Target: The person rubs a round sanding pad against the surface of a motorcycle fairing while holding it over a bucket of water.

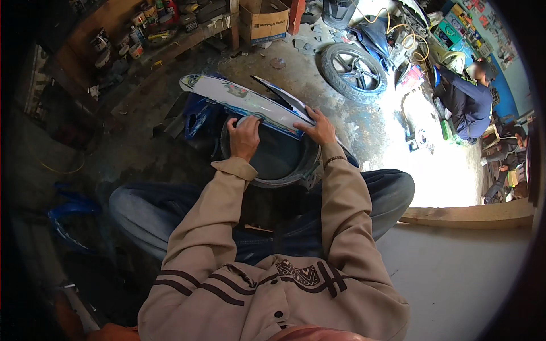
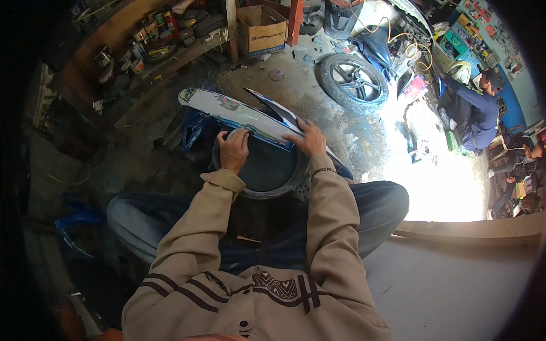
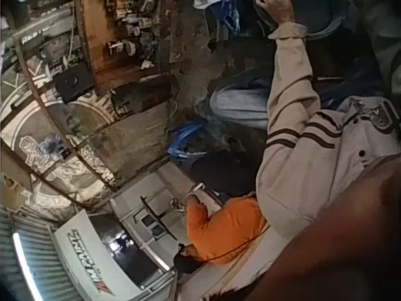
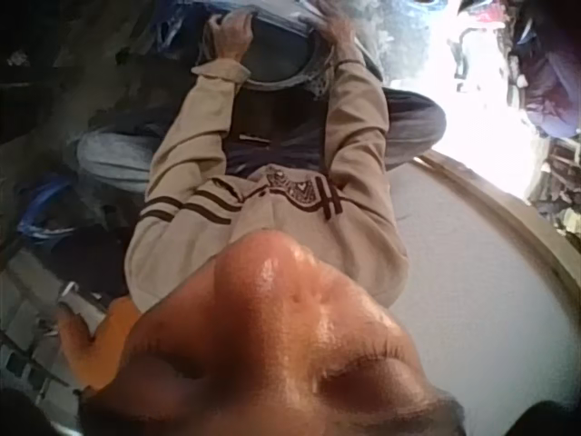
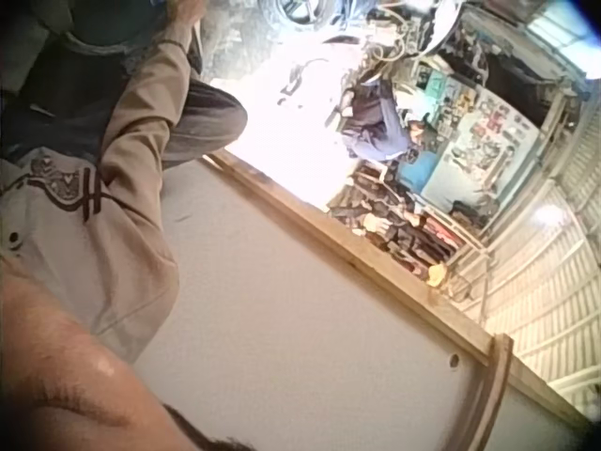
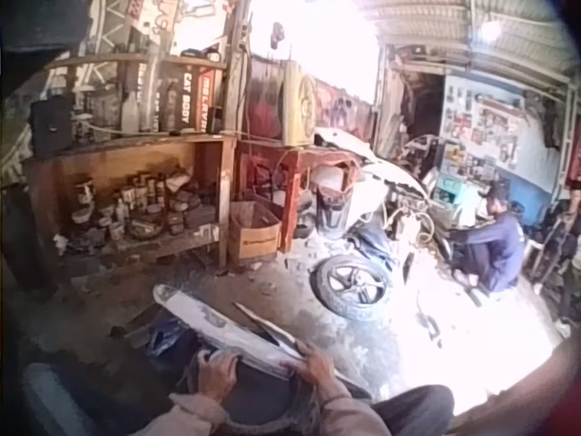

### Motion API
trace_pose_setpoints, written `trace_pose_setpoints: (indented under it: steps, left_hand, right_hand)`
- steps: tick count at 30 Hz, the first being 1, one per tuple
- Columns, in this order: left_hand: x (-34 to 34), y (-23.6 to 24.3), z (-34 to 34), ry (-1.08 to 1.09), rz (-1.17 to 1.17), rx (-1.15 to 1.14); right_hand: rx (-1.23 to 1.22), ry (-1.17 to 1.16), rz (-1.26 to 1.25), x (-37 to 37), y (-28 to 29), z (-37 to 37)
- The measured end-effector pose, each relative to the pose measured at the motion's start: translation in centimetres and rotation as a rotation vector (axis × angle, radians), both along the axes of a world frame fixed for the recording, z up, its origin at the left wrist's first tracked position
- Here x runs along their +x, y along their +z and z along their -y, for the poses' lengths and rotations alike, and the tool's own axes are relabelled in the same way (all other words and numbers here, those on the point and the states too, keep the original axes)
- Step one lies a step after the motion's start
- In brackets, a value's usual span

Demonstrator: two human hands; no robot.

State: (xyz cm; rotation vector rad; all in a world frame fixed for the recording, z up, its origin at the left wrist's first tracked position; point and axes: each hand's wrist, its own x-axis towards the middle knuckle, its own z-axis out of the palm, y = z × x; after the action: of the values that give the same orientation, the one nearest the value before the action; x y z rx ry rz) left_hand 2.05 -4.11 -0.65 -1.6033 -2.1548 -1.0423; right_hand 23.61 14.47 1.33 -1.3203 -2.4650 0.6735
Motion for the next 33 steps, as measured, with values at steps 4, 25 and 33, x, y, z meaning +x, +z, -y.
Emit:
trace_pose_setpoints:
  steps: [4,25,33]
  left_hand:
    - [5.2,-0.9,-1.3,-0.061,-0.072,0.020]
    - [6.8,-1.6,-1.3,-0.112,-0.043,0.063]
    - [2.7,-1.2,0.0,-0.285,-0.061,-0.006]
  right_hand:
    - [-0.027,0.011,-0.028,-0.1,0.2,-0.2]
    - [0.009,0.018,-0.034,0.1,-0.7,-0.2]
    - [0.056,0.011,-0.066,0.2,-0.3,0.7]
